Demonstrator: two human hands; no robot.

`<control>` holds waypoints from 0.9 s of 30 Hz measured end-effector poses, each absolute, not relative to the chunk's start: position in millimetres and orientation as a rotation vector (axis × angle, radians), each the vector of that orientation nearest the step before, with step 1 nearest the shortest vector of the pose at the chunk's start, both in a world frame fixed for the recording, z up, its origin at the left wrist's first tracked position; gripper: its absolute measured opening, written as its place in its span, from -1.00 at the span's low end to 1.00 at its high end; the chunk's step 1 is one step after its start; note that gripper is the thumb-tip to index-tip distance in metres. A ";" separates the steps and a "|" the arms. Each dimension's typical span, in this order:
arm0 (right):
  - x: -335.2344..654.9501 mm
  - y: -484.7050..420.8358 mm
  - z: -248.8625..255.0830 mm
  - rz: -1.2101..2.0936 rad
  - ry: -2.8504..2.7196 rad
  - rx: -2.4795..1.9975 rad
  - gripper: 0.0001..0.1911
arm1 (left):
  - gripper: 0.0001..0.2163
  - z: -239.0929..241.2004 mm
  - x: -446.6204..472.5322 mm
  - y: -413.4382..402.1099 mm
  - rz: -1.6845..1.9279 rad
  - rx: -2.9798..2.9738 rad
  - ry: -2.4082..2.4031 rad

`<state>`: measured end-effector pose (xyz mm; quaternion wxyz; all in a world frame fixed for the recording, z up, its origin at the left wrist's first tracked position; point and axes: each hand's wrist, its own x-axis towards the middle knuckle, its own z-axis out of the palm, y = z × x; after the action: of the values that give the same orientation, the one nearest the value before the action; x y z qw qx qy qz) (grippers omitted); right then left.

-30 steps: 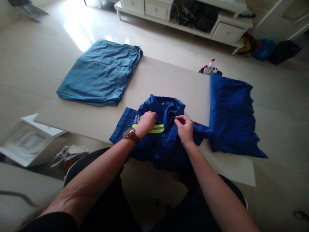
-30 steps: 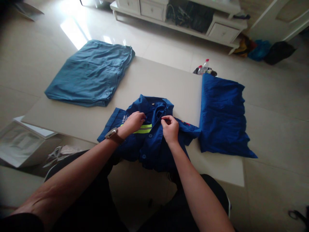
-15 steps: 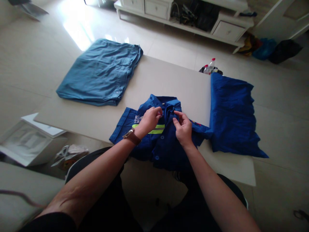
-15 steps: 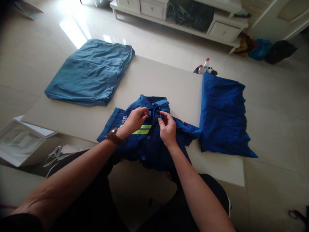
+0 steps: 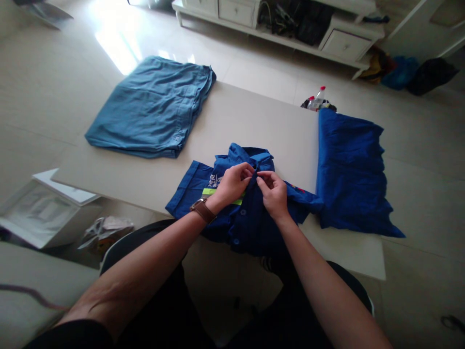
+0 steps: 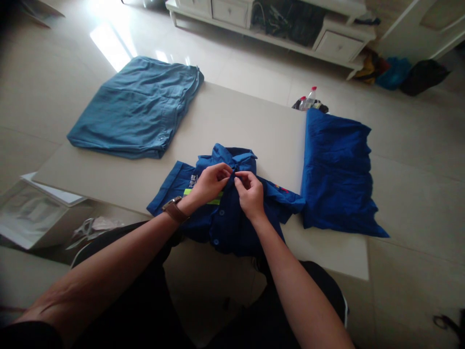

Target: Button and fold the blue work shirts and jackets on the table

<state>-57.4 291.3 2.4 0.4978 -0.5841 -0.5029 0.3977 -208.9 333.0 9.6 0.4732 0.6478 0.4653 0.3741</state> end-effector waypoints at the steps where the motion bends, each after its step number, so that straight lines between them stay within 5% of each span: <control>1: -56.9 291.6 1.9 0.965 -1.221 -1.435 -0.73 | -0.77 9.3 -208.5 332.2 0.928 1.559 1.120; 5: -54.5 292.2 0.3 0.970 -1.248 -1.479 -0.77 | -0.66 9.7 -206.0 328.6 0.955 1.534 1.074; 27: -52.8 290.6 0.7 0.852 -1.317 -1.509 -0.79 | -0.71 5.6 -203.0 330.8 0.996 1.554 0.970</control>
<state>-52.8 290.6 0.7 0.4638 -0.6141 -0.5362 0.3469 -203.0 330.8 5.6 0.5041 0.6436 0.4017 0.4128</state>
